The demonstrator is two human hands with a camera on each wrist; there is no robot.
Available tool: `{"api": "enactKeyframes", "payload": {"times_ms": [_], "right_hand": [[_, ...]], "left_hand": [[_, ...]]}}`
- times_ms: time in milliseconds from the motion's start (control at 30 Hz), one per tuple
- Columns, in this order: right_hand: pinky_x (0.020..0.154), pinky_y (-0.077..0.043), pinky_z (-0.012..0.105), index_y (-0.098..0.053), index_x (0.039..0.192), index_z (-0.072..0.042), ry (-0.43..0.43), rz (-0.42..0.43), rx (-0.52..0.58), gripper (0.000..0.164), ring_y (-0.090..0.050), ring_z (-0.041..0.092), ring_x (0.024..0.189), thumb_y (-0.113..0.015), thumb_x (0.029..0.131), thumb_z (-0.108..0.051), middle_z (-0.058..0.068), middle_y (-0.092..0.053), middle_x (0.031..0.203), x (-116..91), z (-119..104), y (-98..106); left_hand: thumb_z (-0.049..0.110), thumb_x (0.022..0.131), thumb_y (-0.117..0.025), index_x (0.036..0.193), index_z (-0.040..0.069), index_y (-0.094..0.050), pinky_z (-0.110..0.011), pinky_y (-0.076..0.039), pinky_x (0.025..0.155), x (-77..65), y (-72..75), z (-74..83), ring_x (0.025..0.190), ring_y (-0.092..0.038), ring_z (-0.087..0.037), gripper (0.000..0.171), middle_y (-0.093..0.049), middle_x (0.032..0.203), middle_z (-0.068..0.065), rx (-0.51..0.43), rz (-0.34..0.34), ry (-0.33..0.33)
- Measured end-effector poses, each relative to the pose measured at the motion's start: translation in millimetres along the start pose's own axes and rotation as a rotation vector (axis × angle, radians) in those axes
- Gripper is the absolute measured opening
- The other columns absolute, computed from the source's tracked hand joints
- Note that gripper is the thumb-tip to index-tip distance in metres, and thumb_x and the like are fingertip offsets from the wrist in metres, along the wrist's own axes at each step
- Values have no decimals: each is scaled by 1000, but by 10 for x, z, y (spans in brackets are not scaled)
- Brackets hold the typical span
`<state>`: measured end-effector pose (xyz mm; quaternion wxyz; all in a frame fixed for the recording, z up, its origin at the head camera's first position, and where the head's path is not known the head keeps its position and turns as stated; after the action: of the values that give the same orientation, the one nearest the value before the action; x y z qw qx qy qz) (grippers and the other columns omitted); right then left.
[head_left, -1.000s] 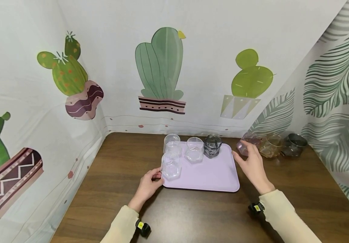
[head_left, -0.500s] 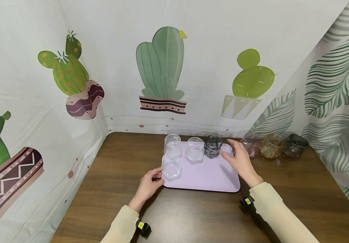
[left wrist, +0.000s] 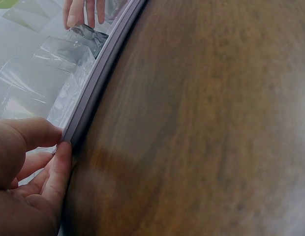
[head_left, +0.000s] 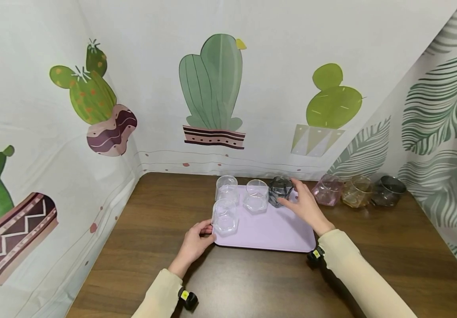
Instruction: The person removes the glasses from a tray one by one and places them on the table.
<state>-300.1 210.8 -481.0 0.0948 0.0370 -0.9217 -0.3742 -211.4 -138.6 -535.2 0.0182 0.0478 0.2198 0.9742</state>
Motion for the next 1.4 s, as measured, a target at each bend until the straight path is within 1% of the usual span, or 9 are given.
{"api": "enactKeyframes", "payload": {"times_ms": [67, 167, 400, 533, 767, 1000, 1200, 1400], "right_hand": [[105, -47, 63, -27, 158, 9, -13, -20, -12, 93, -49, 55, 130, -79, 93, -33, 38, -37, 152, 29, 13, -18], [105, -45, 65, -25, 158, 9, -18, -44, -31, 94, -50, 57, 128, -78, 93, -34, 40, -36, 152, 62, 18, -39], [110, -39, 67, -24, 157, 10, -15, -60, -27, 94, -43, 57, 136, -79, 93, -29, 41, -36, 153, 114, 35, -81], [112, -36, 67, -23, 157, 11, -19, -57, -25, 94, -39, 58, 139, -79, 92, -27, 41, -36, 153, 132, 39, -82], [112, -38, 66, -26, 156, 9, -23, -63, -24, 91, -42, 57, 138, -79, 92, -27, 41, -37, 153, 149, 50, -70], [111, -40, 64, -31, 154, 9, -24, -50, -5, 88, -46, 54, 136, -81, 91, -28, 39, -44, 149, 131, 50, -49], [108, -42, 63, -32, 151, 9, -9, -40, 1, 86, -49, 53, 133, -82, 90, -26, 39, -46, 148, 96, 47, -48], [110, -41, 62, -35, 149, 7, -12, -26, 16, 84, -50, 53, 133, -84, 88, -24, 37, -47, 147, 40, 59, -52]], "left_hand": [[-4, 82, -76, 126, -8, -68, -28, -57, 83, -3, -1, 9, 96, -71, -29, 45, -71, 102, -13, -3, 3, 5], [-5, 81, -77, 126, -9, -68, -32, -58, 86, -10, -3, 29, 96, -72, -30, 45, -71, 102, -13, 1, 5, -5], [-4, 81, -77, 126, -8, -68, -26, -57, 80, -13, -8, 39, 97, -71, -30, 45, -71, 102, -12, -6, 5, 3], [-5, 81, -76, 126, -9, -68, -27, -57, 81, -12, -9, 44, 97, -71, -31, 45, -71, 102, -13, -5, 4, 1], [-5, 81, -77, 126, -8, -68, -28, -58, 81, -15, -8, 60, 98, -71, -32, 46, -71, 102, -13, -12, 3, 14], [-4, 81, -77, 126, -8, -68, -28, -57, 81, -18, -3, 66, 98, -71, -31, 45, -71, 102, -12, -9, 2, 18], [-5, 81, -78, 125, -9, -68, -30, -58, 83, -16, 2, 53, 97, -71, -31, 45, -71, 102, -13, -6, 2, 1], [-4, 82, -77, 126, -9, -68, -27, -57, 82, -9, 5, 19, 97, -71, -29, 45, -71, 102, -13, 9, 1, 3]]}}
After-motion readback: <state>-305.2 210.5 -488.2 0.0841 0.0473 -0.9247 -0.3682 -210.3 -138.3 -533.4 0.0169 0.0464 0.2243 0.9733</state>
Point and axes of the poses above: each hand's wrist, its own x-axis towards the middle knuckle, its own y-axis out of the back of the hand, z = x × y, the point moved 6 cm from there along x, towards the middle knuckle
